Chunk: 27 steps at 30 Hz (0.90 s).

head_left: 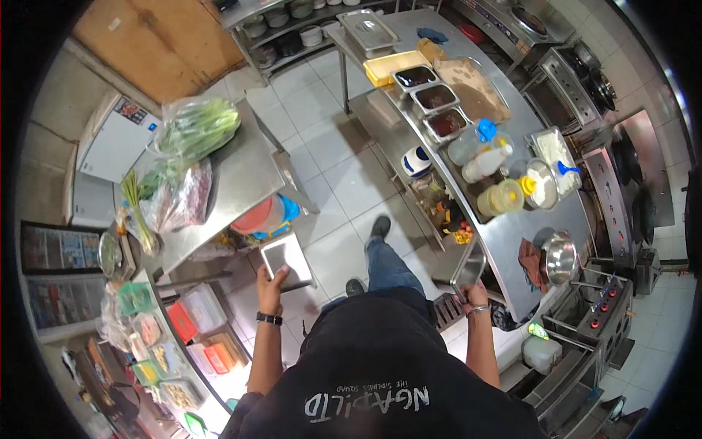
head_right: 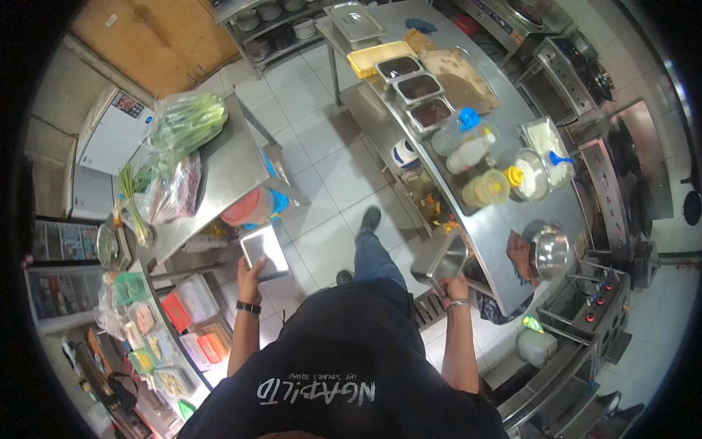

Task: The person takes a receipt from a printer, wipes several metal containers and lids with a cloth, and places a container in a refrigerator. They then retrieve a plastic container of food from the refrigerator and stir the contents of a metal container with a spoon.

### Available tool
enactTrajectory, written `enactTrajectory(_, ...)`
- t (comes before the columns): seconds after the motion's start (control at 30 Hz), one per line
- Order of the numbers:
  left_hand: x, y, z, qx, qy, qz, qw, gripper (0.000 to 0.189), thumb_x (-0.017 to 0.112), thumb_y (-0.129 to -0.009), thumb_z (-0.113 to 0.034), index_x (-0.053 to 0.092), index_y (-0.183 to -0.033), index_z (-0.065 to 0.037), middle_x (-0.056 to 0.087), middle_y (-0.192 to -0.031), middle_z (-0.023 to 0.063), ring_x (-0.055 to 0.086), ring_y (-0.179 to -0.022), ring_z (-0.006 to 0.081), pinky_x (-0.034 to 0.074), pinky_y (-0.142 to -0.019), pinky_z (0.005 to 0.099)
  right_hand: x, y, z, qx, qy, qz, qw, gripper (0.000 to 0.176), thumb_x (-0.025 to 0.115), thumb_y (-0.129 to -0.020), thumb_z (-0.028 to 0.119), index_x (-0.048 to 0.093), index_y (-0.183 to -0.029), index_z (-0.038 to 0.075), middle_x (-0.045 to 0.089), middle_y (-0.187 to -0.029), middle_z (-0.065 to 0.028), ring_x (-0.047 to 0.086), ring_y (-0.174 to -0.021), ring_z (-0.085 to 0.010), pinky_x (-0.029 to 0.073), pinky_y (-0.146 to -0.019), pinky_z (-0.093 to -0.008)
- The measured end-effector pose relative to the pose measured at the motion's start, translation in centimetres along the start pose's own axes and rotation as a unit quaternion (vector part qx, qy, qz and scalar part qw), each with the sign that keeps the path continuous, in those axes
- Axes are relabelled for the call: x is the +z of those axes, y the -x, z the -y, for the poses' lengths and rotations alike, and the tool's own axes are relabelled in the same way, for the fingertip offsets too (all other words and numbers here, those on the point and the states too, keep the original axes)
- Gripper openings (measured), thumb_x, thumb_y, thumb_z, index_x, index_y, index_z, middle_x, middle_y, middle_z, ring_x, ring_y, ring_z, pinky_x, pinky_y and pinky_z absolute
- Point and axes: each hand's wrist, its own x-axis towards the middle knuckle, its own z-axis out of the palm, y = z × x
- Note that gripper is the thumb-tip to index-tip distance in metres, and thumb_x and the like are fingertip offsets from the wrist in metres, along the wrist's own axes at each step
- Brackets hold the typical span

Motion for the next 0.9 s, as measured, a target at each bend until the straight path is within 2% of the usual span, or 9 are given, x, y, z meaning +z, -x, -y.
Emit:
enactTrajectory(0.07,3.0,-1.6,0.1,-0.022,0.125,0.028,0.992,0.039,0.071,-0.083,-0.018,0.054,-0.114,0.0,0.062,-0.105,0.006,0.059,-0.1,0.0163,0.045,-0.089,0.0312,1.7,-1.7,0.5,-0.033,0.037,-0.029,0.998,0.054,0.055,-0.076,-0.003,0.038,-0.128,0.002,0.064,-0.088,-0.0181,0.065,-0.061,-0.0288,0.054,-0.041,-0.0386)
enactTrajectory(0.1,3.2,-7.5,-4.1,-0.07,0.154,0.028,0.985,0.035,0.069,-0.085,-0.02,0.056,-0.113,-0.004,0.063,-0.105,0.0043,0.059,-0.099,0.0151,0.045,-0.089,0.0305,10.0,-5.1,1.6,0.02,0.079,-0.021,0.996,0.052,0.053,-0.072,-0.008,0.04,-0.122,0.0,0.061,-0.081,-0.0159,0.063,-0.058,-0.0283,0.054,-0.042,-0.0409)
enactTrajectory(0.17,8.7,-11.1,-6.6,-0.11,0.202,0.019,0.973,0.033,0.067,-0.087,-0.024,0.057,-0.113,-0.006,0.063,-0.105,0.003,0.06,-0.097,0.016,0.047,-0.086,0.0317,16.4,-7.4,7.2,-0.026,0.031,0.066,0.997,0.051,0.054,-0.071,-0.011,0.043,-0.119,0.001,0.06,-0.081,-0.0147,0.063,-0.059,-0.0292,0.055,-0.043,-0.0427)
enactTrajectory(0.23,11.7,-14.9,-8.2,-0.134,0.221,0.078,0.963,0.044,0.062,-0.09,-0.031,0.05,-0.124,-0.005,0.059,-0.116,0.006,0.059,-0.103,0.0224,0.047,-0.089,0.0405,23.0,-7.7,13.2,-0.03,0.025,0.154,0.987,0.047,0.056,-0.07,-0.012,0.048,-0.113,0.004,0.058,-0.075,-0.0075,0.053,-0.045,-0.0168,0.046,-0.036,-0.0341)
enactTrajectory(0.5,16.4,-23.7,-19.2,-0.141,0.324,0.059,0.934,0.057,0.058,-0.088,-0.046,0.045,-0.131,-0.011,0.056,-0.123,0.01,0.057,-0.109,0.03,0.048,-0.084,0.0505,41.8,-16.3,26.1,-0.021,0.022,0.274,0.961,0.047,0.057,-0.069,-0.013,0.05,-0.112,0.006,0.054,-0.07,-0.004,0.049,-0.044,-0.0155,0.05,-0.037,-0.0386)
enactTrajectory(0.63,17.3,-28.4,-23.5,-0.133,0.378,0.062,0.914,0.057,0.057,-0.088,-0.049,0.047,-0.129,-0.011,0.056,-0.122,0.0118,0.057,-0.106,0.0301,0.048,-0.084,0.0491,48.3,-20.3,34.5,-0.072,0.038,0.246,0.966,0.044,0.057,-0.068,-0.01,0.051,-0.108,0.006,0.06,-0.076,-0.0076,0.057,-0.051,-0.0186,0.052,-0.039,-0.0351)
enactTrajectory(0.7,17.5,-31.0,-25.4,-0.122,0.407,0.055,0.904,0.058,0.057,-0.087,-0.05,0.048,-0.128,-0.01,0.056,-0.122,0.0122,0.056,-0.106,0.0304,0.048,-0.084,0.049,50.6,-24.7,38.7,-0.131,0.054,0.239,0.961,0.042,0.059,-0.072,-0.005,0.049,-0.111,0.007,0.058,-0.077,-0.0069,0.058,-0.058,-0.0201,0.055,-0.048,-0.0435)
enactTrajectory(0.77,18.0,-34.2,-27.2,-0.137,0.45,0.053,0.881,0.059,0.055,-0.087,-0.053,0.048,-0.128,-0.011,0.056,-0.122,0.0122,0.054,-0.108,0.031,0.046,-0.085,0.0485,53.7,-27.0,43.1,-0.212,0.027,0.152,0.965,0.028,0.057,-0.075,-0.002,0.053,-0.102,0.003,0.059,-0.075,-0.0096,0.057,-0.06,-0.0208,0.056,-0.054,-0.0429)
enactTrajectory(0.9,17.3,-41.9,-30.2,-0.138,0.478,0.045,0.866,0.057,0.053,-0.087,-0.057,0.052,-0.123,-0.013,0.057,-0.118,0.0109,0.053,-0.108,0.0296,0.046,-0.085,0.0486,55.3,-43.4,50.5,-0.159,-0.016,0.101,0.982,0.011,0.049,-0.08,-0.001,0.054,-0.089,-0.004,0.06,-0.084,-0.0175,0.059,-0.068,-0.0258,0.057,-0.06,-0.0444)
